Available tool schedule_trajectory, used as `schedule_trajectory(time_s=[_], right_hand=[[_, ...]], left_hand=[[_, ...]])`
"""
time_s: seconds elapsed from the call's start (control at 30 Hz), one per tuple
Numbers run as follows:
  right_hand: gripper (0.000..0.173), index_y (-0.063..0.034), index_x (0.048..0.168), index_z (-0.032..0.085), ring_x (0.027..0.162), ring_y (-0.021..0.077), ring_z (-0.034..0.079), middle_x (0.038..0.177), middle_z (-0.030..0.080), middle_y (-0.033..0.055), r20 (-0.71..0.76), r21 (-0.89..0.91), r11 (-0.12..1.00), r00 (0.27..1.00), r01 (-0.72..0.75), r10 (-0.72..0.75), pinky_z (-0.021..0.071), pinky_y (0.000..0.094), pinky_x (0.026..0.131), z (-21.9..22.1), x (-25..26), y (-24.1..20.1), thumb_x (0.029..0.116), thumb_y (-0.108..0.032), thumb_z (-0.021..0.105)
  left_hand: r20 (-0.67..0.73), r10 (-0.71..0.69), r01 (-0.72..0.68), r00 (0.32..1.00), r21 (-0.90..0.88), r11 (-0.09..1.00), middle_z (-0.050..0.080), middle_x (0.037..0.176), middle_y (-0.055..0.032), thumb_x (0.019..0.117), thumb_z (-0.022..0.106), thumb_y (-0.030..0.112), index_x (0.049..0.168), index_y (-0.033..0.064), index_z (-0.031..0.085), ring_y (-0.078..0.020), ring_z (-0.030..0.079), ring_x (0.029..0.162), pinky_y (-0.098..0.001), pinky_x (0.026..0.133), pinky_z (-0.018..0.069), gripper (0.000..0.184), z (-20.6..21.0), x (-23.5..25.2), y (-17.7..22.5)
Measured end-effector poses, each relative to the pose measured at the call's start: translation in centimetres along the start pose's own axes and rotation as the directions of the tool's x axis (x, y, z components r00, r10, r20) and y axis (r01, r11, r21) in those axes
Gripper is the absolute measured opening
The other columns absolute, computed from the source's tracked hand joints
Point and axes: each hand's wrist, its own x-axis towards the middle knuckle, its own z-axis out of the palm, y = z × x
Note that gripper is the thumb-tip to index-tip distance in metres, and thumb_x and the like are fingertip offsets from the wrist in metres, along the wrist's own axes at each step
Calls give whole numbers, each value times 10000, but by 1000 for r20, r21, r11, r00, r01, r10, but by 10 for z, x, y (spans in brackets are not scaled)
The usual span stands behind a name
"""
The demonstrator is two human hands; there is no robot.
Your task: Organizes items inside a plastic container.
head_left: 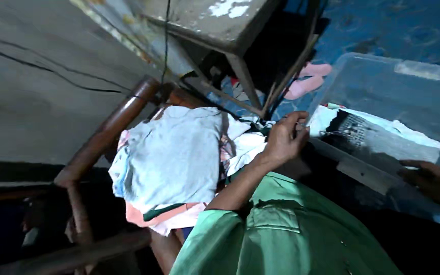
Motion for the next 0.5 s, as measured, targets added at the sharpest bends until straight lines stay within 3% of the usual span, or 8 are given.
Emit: schedule_trajectory(time_s=[0.13, 0.23, 0.3, 0.37, 0.4, 0.43, 0.5], right_hand=[[410, 148, 1354, 510, 982, 490, 636, 1153, 614, 399, -51, 0, 1000, 999, -10, 10, 493, 633, 885, 4, 0, 9, 1061, -138, 520], [404, 151, 1331, 519, 954, 478, 635, 1124, 618, 393, -86, 20, 1000, 996, 4, -2, 485, 637, 877, 7, 4, 17, 1054, -144, 526], [388, 156, 1311, 532, 927, 473, 620, 1092, 616, 391, -109, 13, 1000, 994, 5, -4, 475, 641, 857, 9, 5, 17, 1046, -128, 535], [377, 148, 1311, 538, 953, 480, 612, 1108, 610, 394, -112, 20, 1000, 993, -22, 24, 464, 645, 867, 9, 6, 14, 1045, -118, 539], [372, 141, 1315, 540, 968, 479, 612, 1120, 610, 392, -115, 26, 999, 993, -38, 40, 464, 644, 875, 9, 7, 13, 1045, -114, 540], [368, 139, 1320, 540, 987, 476, 610, 1137, 606, 394, -118, 38, 998, 991, -54, 58, 460, 638, 889, 9, 7, 11, 1047, -107, 536], [366, 135, 1327, 534, 1003, 452, 619, 1156, 604, 384, -132, 73, 994, 987, -79, 88, 472, 608, 910, 9, 5, 8, 1044, -98, 540]], left_hand=[[-223, 15, 5, 975, 92, 996, 667, 1184, -217, 985, 581, 24, 1289, -98, 587, -207, 693, 976, -354, 855, 587, 327, -69, -53, 6], [-380, -40, 167, 924, 305, 938, 668, 1180, -213, 991, 620, 133, 1285, -72, 596, -246, 684, 1026, -409, 893, 576, 358, -111, -99, 0], [-393, -136, 325, 909, 465, 824, 569, 1376, -269, 913, 724, 383, 1383, -50, 552, -386, 581, 1250, -559, 1022, 484, 661, -126, -126, -4], [-324, -275, 421, 905, 593, 686, 319, 1582, -340, 784, 828, 513, 1536, -68, 369, -505, 319, 1467, -662, 1160, 289, 1055, -125, -143, -9], [-295, -332, 443, 896, 653, 614, 208, 1627, -353, 755, 871, 456, 1565, -81, 294, -516, 192, 1519, -670, 1193, 195, 1130, -119, -146, -11], [-290, -358, 451, 887, 708, 544, 151, 1643, -352, 739, 895, 364, 1570, -89, 267, -509, 130, 1538, -666, 1199, 163, 1136, -113, -147, -14], [-299, -332, 439, 895, 727, 528, 159, 1641, -353, 730, 881, 186, 1551, -117, 280, -504, 130, 1540, -667, 1194, 179, 1061, -109, -147, -16]])
